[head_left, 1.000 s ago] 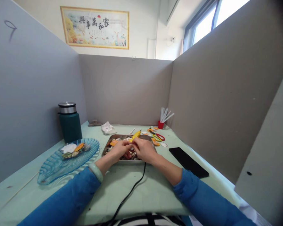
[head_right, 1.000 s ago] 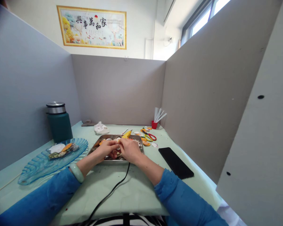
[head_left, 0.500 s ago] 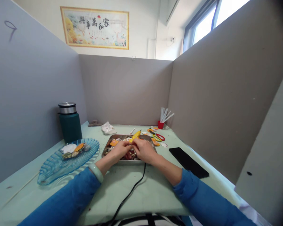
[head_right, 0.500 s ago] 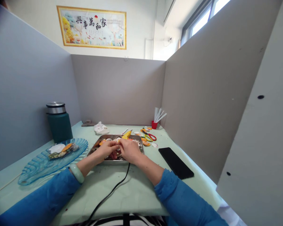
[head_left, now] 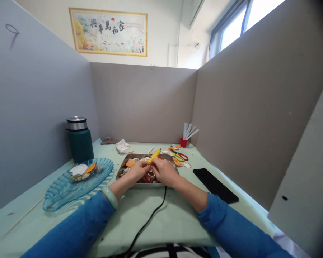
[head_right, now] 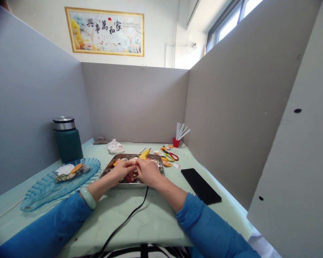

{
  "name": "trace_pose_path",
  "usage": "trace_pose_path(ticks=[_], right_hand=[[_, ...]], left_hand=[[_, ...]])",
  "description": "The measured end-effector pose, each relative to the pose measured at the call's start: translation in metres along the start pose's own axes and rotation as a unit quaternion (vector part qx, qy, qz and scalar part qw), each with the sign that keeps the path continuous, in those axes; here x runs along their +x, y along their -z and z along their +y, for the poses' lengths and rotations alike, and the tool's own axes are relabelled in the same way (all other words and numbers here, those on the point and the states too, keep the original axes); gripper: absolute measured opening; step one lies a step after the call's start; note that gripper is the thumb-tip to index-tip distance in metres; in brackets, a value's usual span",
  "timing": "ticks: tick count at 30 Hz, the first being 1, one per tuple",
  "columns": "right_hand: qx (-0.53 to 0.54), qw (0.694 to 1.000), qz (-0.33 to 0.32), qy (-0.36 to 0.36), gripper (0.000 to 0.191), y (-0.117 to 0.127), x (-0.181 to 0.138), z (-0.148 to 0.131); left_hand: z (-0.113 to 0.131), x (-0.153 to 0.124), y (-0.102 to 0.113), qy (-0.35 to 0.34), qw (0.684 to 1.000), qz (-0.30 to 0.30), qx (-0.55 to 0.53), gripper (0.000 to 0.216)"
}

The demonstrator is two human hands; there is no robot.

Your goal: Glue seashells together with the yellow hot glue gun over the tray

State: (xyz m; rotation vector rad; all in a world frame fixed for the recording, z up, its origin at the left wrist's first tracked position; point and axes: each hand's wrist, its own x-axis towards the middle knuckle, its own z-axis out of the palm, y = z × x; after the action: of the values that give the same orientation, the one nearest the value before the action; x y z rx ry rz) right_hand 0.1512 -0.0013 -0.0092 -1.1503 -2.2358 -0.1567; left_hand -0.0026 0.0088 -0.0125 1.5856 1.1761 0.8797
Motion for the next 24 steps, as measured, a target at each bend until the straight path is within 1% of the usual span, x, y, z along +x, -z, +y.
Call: trace_pose_path(ticks=[5, 10, 17, 24], right_hand=[[0.0, 1.0, -0.002, -0.003, 0.016, 0.0011, 0.0003, -0.0008], [0.004, 1.0, 0.01, 0.005, 0.015, 0.002, 0.0001, -0.0011], [0.002, 1.0, 0.014, -0.012, 0.017, 0.0031, -0.0004, -0.0026], [0.009, 1.0, 0.017, -0.024, 0.021, 0.0034, 0.0002, -0.0028]], left_hand=[[0.0043, -0.0033, -0.0005, 0.002, 1.0, 0.005, -0.001, 0.017], [0.0083, -0.0058, -0.0011, -0.002, 1.0, 0.016, -0.012, 0.018], [0.0092, -0.007, -0.0009, -0.004, 0.999, 0.022, -0.046, 0.025], [0.0093, -0.0067, 0.0004, -0.009, 0.996, 0.035, -0.077, 0.024]])
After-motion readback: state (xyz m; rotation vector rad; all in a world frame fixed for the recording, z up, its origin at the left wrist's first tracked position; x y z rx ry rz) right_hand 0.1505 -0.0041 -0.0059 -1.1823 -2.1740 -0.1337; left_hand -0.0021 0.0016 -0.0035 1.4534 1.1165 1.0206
